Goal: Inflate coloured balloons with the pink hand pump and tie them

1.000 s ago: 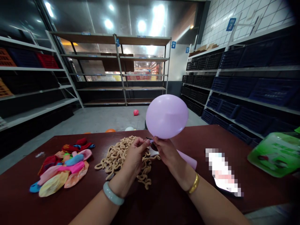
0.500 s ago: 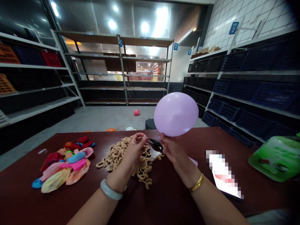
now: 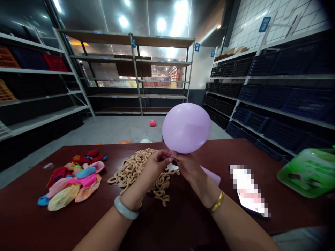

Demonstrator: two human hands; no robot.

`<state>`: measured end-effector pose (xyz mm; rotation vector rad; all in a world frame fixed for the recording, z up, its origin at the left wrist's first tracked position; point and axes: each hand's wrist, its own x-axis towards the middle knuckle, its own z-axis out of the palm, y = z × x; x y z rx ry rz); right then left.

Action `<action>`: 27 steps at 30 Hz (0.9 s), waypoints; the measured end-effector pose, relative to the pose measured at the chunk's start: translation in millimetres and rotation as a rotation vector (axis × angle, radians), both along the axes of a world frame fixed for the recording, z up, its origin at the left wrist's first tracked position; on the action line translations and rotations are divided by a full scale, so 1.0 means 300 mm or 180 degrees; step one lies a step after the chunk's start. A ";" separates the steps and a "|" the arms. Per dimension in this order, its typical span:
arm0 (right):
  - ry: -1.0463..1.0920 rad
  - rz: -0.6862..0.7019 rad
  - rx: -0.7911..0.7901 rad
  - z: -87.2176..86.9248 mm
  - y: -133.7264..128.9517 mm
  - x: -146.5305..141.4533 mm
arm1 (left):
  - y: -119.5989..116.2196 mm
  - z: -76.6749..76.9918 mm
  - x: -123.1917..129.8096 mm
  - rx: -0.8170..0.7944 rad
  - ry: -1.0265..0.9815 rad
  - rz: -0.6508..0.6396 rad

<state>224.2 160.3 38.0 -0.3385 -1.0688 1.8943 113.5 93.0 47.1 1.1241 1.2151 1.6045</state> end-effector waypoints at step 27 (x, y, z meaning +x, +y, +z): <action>-0.0393 0.0256 0.0028 0.027 0.002 0.038 | -0.029 0.027 -0.011 -0.0054 0.0198 -0.0329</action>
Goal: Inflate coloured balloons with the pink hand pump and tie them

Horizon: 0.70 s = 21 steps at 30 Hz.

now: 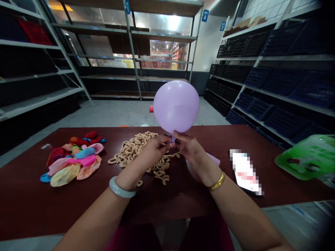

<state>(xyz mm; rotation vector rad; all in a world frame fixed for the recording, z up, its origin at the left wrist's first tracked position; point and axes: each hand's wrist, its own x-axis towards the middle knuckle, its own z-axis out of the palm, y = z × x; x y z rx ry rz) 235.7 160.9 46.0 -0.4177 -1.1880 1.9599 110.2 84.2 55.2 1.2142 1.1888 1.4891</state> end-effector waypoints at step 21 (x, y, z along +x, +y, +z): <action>-0.3050 -0.0366 0.4236 -0.060 0.091 0.047 | 0.030 -0.009 -0.102 0.0015 -0.1674 0.0754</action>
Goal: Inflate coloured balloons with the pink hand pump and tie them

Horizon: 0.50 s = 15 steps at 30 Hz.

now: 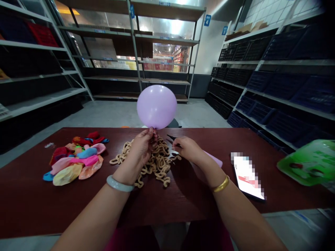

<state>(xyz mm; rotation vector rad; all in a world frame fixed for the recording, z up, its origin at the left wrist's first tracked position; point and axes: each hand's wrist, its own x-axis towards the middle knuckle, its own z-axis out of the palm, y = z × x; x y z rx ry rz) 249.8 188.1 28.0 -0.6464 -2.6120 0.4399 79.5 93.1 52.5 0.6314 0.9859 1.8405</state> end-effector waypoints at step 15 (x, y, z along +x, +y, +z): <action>0.1687 0.0502 -0.2487 0.051 -0.012 0.004 | 0.020 -0.041 0.003 -0.0117 0.0381 0.0182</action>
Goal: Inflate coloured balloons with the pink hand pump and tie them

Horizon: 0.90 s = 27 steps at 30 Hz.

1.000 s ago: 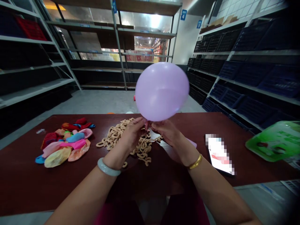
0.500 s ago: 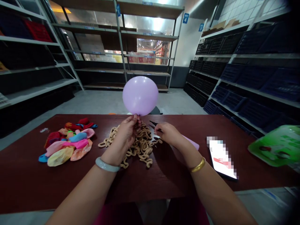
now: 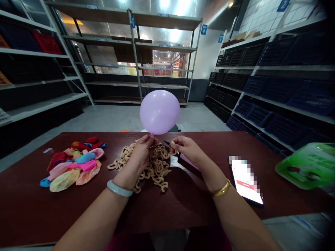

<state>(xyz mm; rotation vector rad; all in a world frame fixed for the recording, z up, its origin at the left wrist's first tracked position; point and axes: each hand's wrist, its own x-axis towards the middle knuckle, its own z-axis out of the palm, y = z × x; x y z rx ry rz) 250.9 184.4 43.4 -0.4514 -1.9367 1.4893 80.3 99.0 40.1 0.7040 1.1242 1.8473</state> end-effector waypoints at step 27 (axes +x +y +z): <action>0.1178 0.0327 -0.0282 0.077 -0.113 -0.025 | -0.016 -0.027 0.162 -0.0202 0.0024 -0.0839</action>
